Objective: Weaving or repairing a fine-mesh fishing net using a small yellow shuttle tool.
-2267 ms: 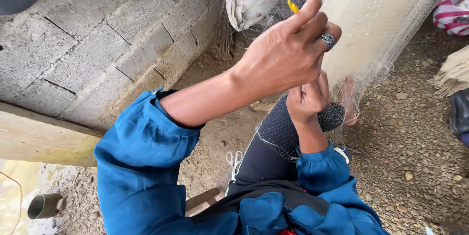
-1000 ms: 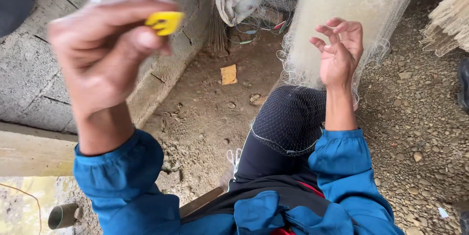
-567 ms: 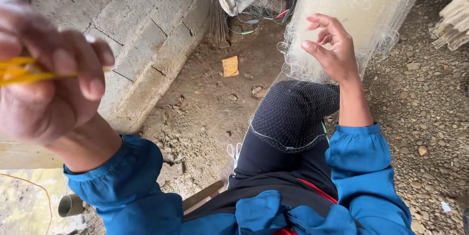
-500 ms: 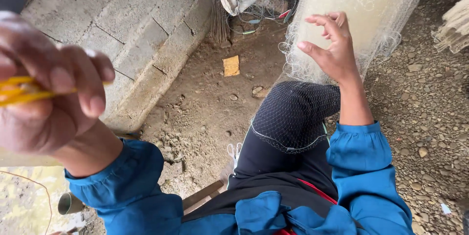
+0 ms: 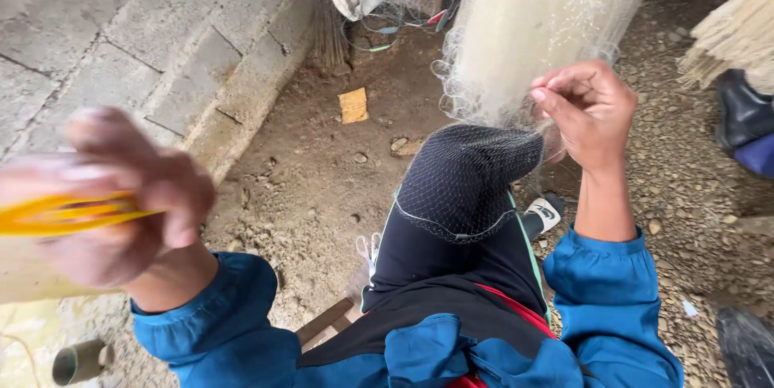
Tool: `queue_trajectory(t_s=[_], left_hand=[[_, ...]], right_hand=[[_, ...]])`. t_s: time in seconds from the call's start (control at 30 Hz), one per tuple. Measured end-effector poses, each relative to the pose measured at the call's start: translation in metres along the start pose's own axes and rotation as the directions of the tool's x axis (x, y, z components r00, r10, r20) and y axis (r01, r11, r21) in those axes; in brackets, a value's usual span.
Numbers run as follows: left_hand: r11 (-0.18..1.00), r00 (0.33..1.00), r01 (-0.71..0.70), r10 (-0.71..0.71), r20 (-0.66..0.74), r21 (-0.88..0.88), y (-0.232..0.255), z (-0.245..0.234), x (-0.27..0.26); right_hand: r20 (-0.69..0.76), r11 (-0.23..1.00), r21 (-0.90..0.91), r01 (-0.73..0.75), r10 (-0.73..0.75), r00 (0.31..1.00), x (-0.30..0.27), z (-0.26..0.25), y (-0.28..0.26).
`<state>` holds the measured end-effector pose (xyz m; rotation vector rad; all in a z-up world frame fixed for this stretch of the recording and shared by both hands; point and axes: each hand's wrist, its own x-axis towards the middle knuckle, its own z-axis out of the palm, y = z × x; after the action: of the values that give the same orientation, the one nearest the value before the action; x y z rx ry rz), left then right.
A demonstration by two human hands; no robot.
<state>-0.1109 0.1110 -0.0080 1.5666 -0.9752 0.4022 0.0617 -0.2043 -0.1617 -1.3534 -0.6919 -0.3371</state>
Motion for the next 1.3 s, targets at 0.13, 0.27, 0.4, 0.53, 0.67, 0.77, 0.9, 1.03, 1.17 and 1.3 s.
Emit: queue_trajectory(t_s=[0.13, 0.27, 0.4, 0.53, 0.67, 0.77, 0.9, 1.03, 1.17, 1.3], left_hand=[[0.899, 0.977, 0.120, -0.031, -0.213, 0.421, -0.020, 0.037, 0.015], [0.937, 0.986, 0.154, -0.124, -0.115, 0.314, -0.040, 0.037, 0.016], [0.927, 0.978, 0.200, -0.168, -0.127, 0.318, -0.038, 0.038, 0.017], [0.908, 0.966, 0.256, -0.230, -0.115, 0.331, -0.034, 0.037, 0.011], [0.922, 0.952, 0.305, -0.302, -0.049, 0.238, -0.043, 0.041, 0.001], [0.940, 0.950, 0.299, -0.310, 0.041, 0.165, -0.059, 0.053, -0.006], [0.967, 0.937, 0.255, -0.244, 0.250, -0.013, -0.074, 0.098, -0.003], [0.920, 0.879, 0.323, -0.204, 0.431, -0.223, -0.095, 0.153, -0.011], [0.948, 0.887, 0.257, -0.156, 0.434, -0.185, -0.123, 0.196, -0.019], [0.917, 0.908, 0.398, -0.389, -0.154, 0.029, -0.158, 0.192, -0.005]], right_hand=[[-0.112, 0.985, -0.161, -0.068, 0.050, 0.992, -0.014, -0.022, -0.014], [0.057, 0.946, -0.270, -0.181, 0.203, 0.978, -0.015, -0.031, -0.036], [0.177, 0.914, -0.350, -0.205, 0.279, 0.944, -0.014, -0.036, -0.032], [0.139, 0.896, -0.411, -0.171, 0.247, 0.959, -0.014, -0.039, -0.034], [0.112, 0.927, -0.376, -0.009, 0.055, 0.992, -0.017, -0.044, -0.023], [0.074, 0.950, -0.307, 0.055, -0.034, 0.997, -0.017, -0.036, -0.024], [0.017, 0.993, -0.118, 0.026, -0.024, 1.000, -0.017, -0.030, -0.019], [-0.020, 0.988, -0.155, -0.002, -0.001, 1.000, -0.018, -0.028, -0.016], [-0.100, 0.969, -0.247, -0.006, -0.020, 0.995, -0.020, -0.030, -0.017], [-0.042, 0.912, -0.400, 0.095, -0.122, 0.992, -0.024, -0.029, -0.022]])
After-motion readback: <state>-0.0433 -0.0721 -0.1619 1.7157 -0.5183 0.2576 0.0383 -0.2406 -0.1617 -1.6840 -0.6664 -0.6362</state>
